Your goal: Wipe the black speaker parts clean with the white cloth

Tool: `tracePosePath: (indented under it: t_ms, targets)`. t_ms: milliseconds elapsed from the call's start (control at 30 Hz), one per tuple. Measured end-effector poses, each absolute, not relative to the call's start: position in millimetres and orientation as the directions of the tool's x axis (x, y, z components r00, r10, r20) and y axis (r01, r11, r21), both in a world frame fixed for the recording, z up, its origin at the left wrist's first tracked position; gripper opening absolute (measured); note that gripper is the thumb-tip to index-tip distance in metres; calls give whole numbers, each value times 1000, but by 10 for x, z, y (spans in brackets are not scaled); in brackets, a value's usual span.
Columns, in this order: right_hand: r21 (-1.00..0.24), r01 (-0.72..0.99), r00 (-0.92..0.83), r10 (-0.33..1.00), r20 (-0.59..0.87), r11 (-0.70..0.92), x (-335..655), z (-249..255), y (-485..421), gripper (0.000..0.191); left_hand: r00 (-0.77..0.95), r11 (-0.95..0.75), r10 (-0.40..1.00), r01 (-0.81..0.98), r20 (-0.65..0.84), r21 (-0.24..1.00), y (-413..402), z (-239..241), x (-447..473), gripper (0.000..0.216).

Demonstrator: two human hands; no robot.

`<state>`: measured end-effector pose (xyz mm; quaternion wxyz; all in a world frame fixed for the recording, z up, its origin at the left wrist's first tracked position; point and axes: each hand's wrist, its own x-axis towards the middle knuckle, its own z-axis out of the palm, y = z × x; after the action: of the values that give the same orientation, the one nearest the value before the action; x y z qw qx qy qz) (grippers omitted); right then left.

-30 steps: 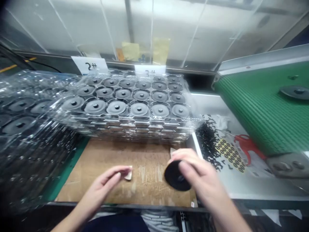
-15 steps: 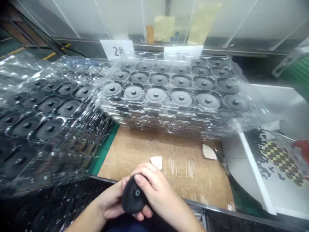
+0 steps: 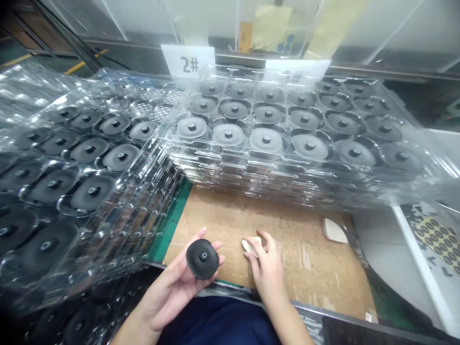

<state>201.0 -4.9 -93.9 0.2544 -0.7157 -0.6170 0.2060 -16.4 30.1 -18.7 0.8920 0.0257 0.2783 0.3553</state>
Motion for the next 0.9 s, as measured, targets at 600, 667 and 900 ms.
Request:
tracePosePath:
  t_ms: [600,667,900]
  targets:
    - [-811,519,-90,961,262,270,1490,494,162,29,449,663,743,-596,-497,453,273,34,187,58]
    - [-837,472,-242,954,180,278,1464,619,158,26,411,657,746,-583,-524,477,272,78,211,58]
    - [-818,472,-78,940,332,328,1568,603,126,27,439,667,744,-543,-504,511,284,155,293,57]
